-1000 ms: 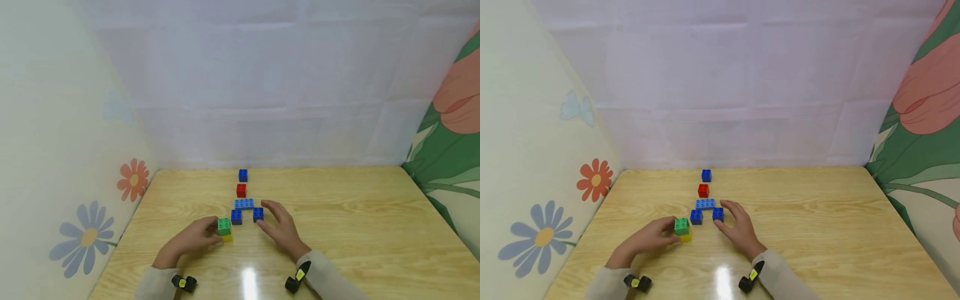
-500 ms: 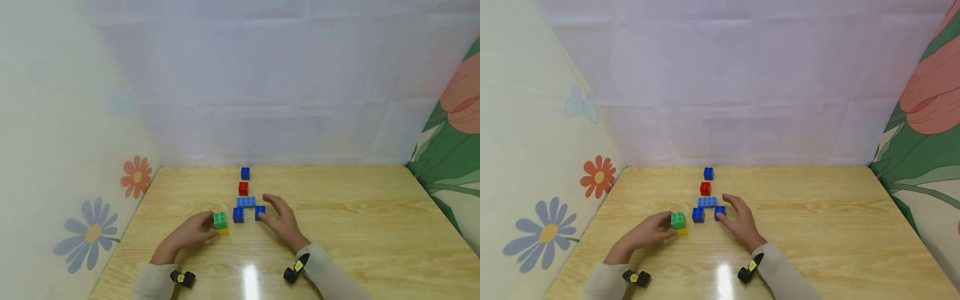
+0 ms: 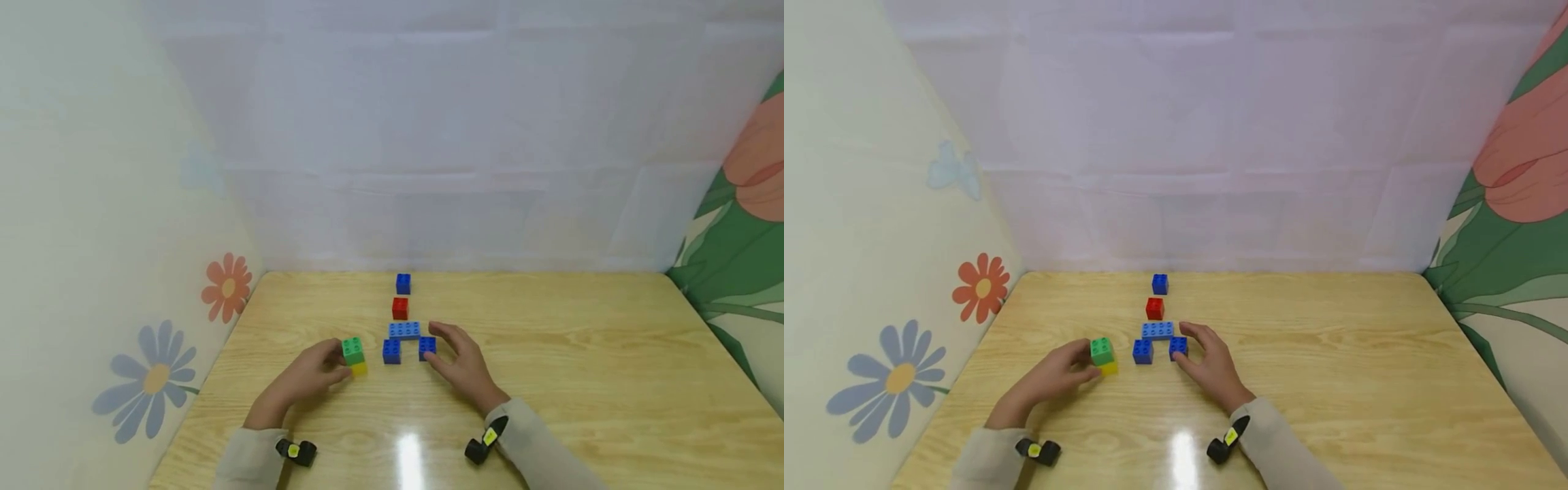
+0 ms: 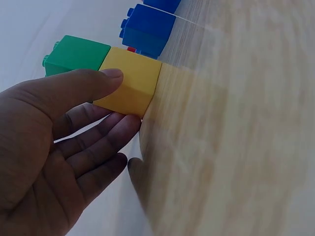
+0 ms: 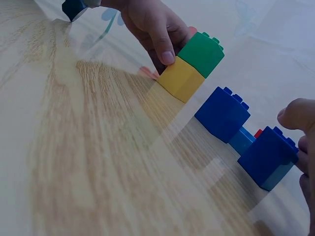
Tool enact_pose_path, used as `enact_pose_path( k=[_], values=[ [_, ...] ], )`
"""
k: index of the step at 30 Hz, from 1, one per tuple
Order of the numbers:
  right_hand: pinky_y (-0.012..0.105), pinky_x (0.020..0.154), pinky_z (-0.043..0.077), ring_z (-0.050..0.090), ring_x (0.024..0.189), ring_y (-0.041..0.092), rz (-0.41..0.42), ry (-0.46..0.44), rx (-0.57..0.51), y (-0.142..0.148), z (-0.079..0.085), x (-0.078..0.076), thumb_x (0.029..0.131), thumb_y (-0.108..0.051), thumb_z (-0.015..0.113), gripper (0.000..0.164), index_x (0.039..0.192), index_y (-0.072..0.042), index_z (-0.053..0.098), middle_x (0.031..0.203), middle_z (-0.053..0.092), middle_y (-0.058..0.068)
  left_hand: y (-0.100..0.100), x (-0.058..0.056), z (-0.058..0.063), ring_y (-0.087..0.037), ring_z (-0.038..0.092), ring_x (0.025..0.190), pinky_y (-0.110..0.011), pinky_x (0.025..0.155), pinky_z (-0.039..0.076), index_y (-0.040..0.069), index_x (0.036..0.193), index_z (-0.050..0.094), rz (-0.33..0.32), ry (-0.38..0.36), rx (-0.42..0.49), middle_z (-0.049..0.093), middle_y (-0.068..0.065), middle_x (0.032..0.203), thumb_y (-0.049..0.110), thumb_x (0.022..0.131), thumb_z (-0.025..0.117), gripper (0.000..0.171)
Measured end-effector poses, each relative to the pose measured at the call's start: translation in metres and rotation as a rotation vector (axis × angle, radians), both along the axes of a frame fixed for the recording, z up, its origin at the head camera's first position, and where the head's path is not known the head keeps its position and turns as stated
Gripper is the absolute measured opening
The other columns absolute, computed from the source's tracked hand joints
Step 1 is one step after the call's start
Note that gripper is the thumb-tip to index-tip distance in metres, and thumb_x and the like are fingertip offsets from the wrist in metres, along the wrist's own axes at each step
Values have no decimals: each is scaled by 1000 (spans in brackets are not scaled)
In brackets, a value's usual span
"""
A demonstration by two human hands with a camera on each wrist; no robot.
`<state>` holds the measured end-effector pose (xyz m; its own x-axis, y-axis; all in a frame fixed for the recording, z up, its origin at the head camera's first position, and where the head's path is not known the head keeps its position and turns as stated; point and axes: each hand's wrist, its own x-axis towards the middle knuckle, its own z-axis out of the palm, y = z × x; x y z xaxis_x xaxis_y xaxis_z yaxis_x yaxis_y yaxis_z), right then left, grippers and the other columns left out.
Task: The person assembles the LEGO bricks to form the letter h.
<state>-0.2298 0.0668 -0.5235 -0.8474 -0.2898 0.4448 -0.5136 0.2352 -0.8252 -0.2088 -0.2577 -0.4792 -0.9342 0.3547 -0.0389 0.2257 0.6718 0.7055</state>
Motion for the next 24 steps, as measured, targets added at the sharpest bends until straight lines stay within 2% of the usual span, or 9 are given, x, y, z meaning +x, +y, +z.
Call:
enact_pose_path(
  k=[7,15,24],
  values=[
    [32,104,42,55,121,19,5,15,-4,0,0,1,89,-19,73,52,135,-4,53,128,59,4,-1,-2,0,-18,62,101,-43,91,50,10,116,60,51,3,4,64,2,105,22,92,70,28],
    [32,104,42,56,120,16,-9,-14,28,1,1,2,89,-16,73,50,135,-9,54,128,59,0,-4,-5,-1,-20,61,105,-45,93,49,6,124,57,93,-7,11,64,-3,111,20,93,69,36],
    [31,104,42,55,121,13,-34,-45,57,1,1,3,89,-14,72,49,135,-7,55,128,58,-4,-7,-5,-4,-21,61,105,-45,95,49,4,125,56,97,-10,31,63,-3,111,21,92,69,39]
  ],
)
